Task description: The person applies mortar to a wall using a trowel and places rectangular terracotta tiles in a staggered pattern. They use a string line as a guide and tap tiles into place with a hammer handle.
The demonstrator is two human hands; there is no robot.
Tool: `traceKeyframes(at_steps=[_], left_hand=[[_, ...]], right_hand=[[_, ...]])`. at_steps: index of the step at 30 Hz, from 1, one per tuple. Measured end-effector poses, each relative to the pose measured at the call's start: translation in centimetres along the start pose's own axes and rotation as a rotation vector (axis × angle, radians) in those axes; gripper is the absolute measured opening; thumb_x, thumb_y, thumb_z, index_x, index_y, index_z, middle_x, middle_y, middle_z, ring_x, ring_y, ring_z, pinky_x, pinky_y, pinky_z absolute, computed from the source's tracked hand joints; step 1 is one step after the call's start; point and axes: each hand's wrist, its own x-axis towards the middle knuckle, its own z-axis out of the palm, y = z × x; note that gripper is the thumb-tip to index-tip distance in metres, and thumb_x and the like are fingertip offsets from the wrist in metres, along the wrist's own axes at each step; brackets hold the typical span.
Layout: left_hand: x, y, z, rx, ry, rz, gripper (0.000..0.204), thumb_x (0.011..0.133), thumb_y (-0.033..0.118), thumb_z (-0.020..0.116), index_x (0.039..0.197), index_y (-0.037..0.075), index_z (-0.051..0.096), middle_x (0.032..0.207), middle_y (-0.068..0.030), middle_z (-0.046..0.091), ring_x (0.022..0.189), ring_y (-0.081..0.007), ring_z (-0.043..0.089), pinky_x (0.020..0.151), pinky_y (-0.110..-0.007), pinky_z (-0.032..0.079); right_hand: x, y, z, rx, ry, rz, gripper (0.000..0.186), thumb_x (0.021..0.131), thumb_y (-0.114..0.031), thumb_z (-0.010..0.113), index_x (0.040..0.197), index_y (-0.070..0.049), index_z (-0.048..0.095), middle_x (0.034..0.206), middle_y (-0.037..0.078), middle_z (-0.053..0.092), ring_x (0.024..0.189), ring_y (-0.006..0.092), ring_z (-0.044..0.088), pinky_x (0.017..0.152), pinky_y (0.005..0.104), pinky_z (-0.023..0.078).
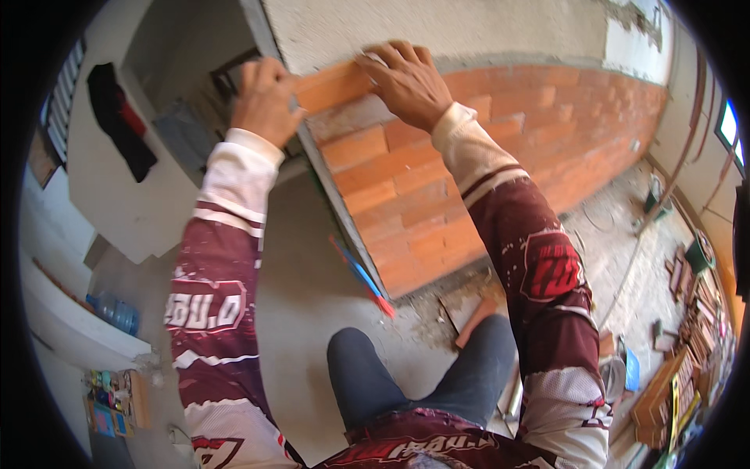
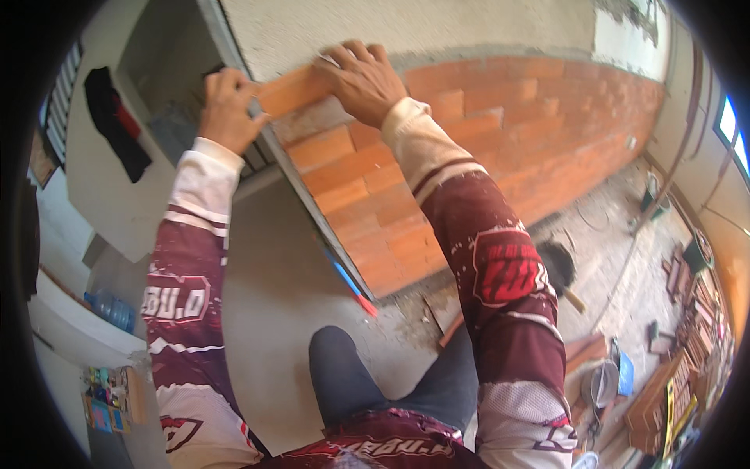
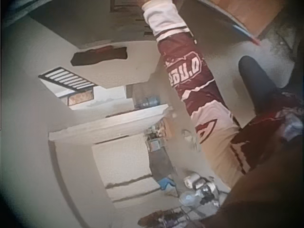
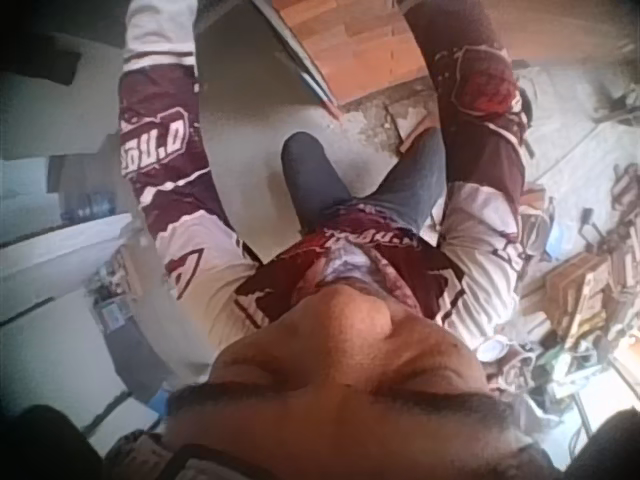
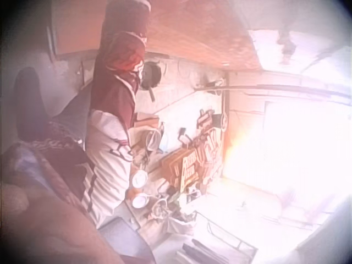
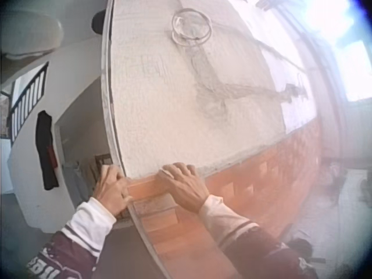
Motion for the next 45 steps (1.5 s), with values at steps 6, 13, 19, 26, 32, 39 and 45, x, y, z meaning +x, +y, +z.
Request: traceKeyframes(at_steps=[6, 13, 19, 26, 32, 39, 45], left_hand=[[-2.8, -2.9, -0.2, 0.085, 0.117, 0.123, 0.056, 0.064, 0.011, 0.079, 0.118, 0.013, 0.063, 0.11, -0.008, 0.055, 0.107, -0.0294, 0.047, 0.093, -0.039, 0.041], [-12.1, 7.0, 4.2, -0.296, 0.222, 0.192, 0.045, 0.075, 0.009, 0.071, 0.117, 0.0, 0.06, 0.119, -0.0136, 0.057, 0.113, -0.0357, 0.05, 0.095, -0.045, 0.041], [-31.5, 10.6, 7.2, -0.647, -0.383, -0.077, 0.048, 0.067, 0.011, 0.074, 0.112, 0.003, 0.062, 0.115, -0.0176, 0.055, 0.112, -0.0412, 0.048, 0.094, -0.05, 0.041], [-39.6, 13.1, 8.3, -0.859, -0.562, -0.395, 0.04, 0.069, 0.011, 0.076, 0.106, 0.001, 0.064, 0.109, -0.0149, 0.059, 0.104, -0.0359, 0.054, 0.091, -0.042, 0.045], [-38.4, 15.6, 10.5, -1.093, -0.547, -0.35, 0.035, 0.075, 0.016, 0.074, 0.107, 0.003, 0.065, 0.106, -0.0136, 0.062, 0.102, -0.0324, 0.057, 0.09, -0.039, 0.046], [-38.2, 16.8, 14.3, -1.341, -0.642, -0.428, 0.044, 0.079, 0.023, 0.073, 0.114, 0.0, 0.06, 0.111, -0.0179, 0.062, 0.102, -0.0342, 0.06, 0.089, -0.038, 0.047], [-31.7, 18.2, 15.1, -1.645, -0.452, -0.632, 0.066, 0.082, 0.033, 0.073, 0.13, -0.005, 0.047, 0.117, -0.0214, 0.059, 0.1, -0.0272, 0.064, 0.079, -0.033, 0.053]], right_hand=[[-10.7, -3.4, -2.0, 0.311, 0.151, 0.236, 0.035, 0.081, -0.015, 0.067, 0.114, -0.009, 0.057, 0.105, 0.011, 0.06, 0.099, 0.0303, 0.055, 0.083, 0.0401, 0.044], [-51.9, -6.8, -0.7, 0.052, -1.098, 1.414, 0.058, 0.081, -0.039, 0.067, 0.12, 0.001, 0.053, 0.108, 0.026, 0.062, 0.102, 0.0398, 0.061, 0.088, 0.0445, 0.05], [-65.9, -24.9, -2.0, -0.017, -1.636, 1.122, 0.052, 0.083, -0.057, 0.053, 0.094, -0.01, 0.072, 0.103, 0.013, 0.068, 0.099, 0.028, 0.063, 0.079, 0.0381, 0.048], [-64.3, -29.6, 0.2, -0.448, -1.704, 1.572, 0.054, 0.08, -0.055, 0.062, 0.11, -0.01, 0.065, 0.115, 0.008, 0.059, 0.108, 0.0243, 0.056, 0.086, 0.0354, 0.045], [-67.9, -26.8, -0.6, -0.233, -1.541, 1.766, 0.03, 0.082, -0.029, 0.06, 0.094, -0.002, 0.068, 0.098, 0.013, 0.067, 0.089, 0.0321, 0.064, 0.075, 0.0421, 0.052], [-50.7, -26.4, -4.5, 1.17, -0.64, 2.332, 0.042, 0.078, -0.022, 0.065, 0.11, 0.004, 0.054, 0.092, 0.013, 0.063, 0.08, 0.0263, 0.065, 0.071, 0.0425, 0.055], [-36.0, -25.0, -9.4, 0.625, -0.73, 1.298, 0.065, 0.066, -0.019, 0.072, 0.12, 0.005, 0.045, 0.103, 0.015, 0.057, 0.09, 0.0315, 0.06, 0.077, 0.0385, 0.052]])
